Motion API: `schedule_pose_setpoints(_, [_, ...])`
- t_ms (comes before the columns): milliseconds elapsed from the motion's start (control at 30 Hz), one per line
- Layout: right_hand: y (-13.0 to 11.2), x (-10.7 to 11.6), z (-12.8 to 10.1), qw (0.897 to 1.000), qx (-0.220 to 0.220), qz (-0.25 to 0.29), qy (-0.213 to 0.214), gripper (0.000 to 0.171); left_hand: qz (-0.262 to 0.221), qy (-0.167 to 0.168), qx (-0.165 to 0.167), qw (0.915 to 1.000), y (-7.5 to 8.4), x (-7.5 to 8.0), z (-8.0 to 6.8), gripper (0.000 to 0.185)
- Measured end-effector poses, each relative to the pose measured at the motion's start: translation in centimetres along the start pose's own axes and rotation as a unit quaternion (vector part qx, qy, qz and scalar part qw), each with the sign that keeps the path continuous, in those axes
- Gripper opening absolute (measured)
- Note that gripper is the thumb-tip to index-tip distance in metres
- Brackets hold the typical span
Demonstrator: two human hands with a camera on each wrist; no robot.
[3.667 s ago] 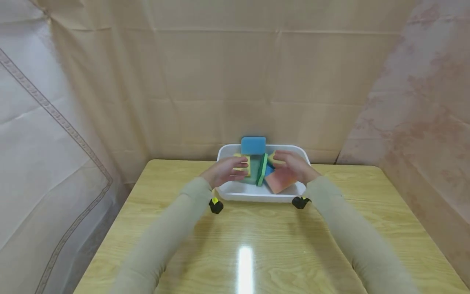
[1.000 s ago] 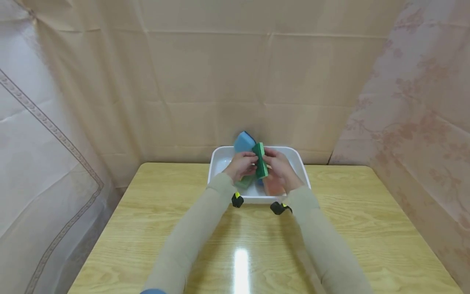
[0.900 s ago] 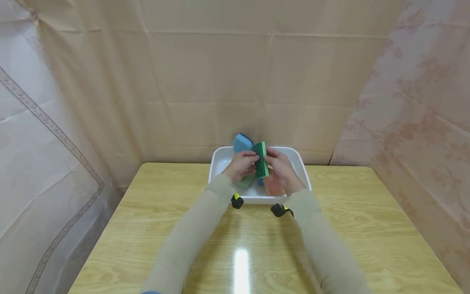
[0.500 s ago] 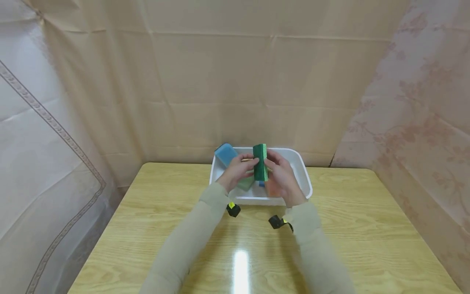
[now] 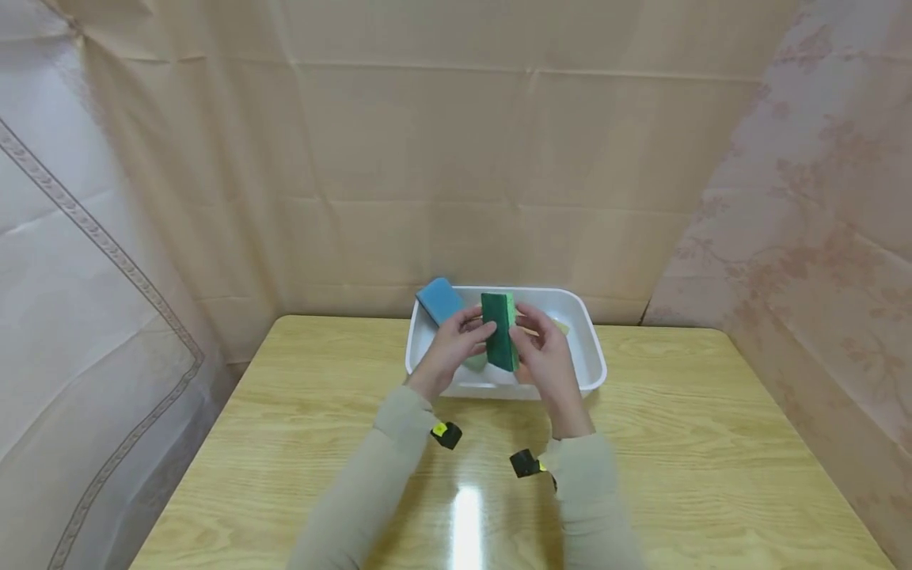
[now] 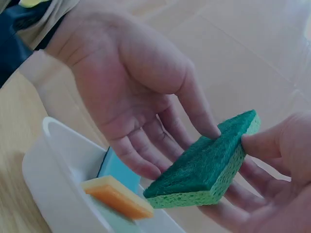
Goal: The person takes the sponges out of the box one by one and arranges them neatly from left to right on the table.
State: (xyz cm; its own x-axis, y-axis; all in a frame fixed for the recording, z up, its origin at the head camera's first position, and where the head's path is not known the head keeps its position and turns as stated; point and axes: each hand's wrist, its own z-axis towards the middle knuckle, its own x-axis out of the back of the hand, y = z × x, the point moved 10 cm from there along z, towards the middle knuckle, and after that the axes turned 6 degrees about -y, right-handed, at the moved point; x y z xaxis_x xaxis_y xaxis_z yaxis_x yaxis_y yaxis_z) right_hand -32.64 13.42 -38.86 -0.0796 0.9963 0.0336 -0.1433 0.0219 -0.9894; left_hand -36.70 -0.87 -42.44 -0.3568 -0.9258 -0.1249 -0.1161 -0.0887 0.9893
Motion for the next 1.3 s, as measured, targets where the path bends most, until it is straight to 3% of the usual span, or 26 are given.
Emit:
schedule_pose_setpoints(200, [-1.6,0.5,-2.1,0.985,0.057,-0.122,0.105,0.030,0.046,0.023,-0.045,0.9977,0.9,0.2,-1.7,0.054])
schedule_pose_setpoints(333, [-1.8,0.5,-3.4,0.972,0.075,-0.161,0.155,0.023,0.085,0.054,-0.068,0.9925,1.3,0.8,-2.8,0.050])
schedule_pose_setpoints(433, [-1.6,0.3,-4.4,0.969,0.083,-0.159,0.168,0.023,0.113,0.062,-0.096,0.9870,1.7,0.7,-3.5,0.046])
schedule_pose_setpoints(633, [-0.8,0.2,-6.3,0.978,0.087,-0.092,0.164,0.020,0.188,0.048,-0.138,0.9713,2.8,0.1,-5.4,0.042])
schedule_pose_setpoints(833, [0.1,-1.7,-7.2,0.987,0.075,-0.042,0.137,0.022,0.226,0.057,-0.151,0.9608,2.9,1.6,-7.9,0.036])
schedule_pose_setpoints(1300, [2.0,-8.5,-7.2,0.998,0.042,-0.025,0.031,0.032,0.282,0.103,-0.089,0.9498,2.5,7.1,-12.9,0.040])
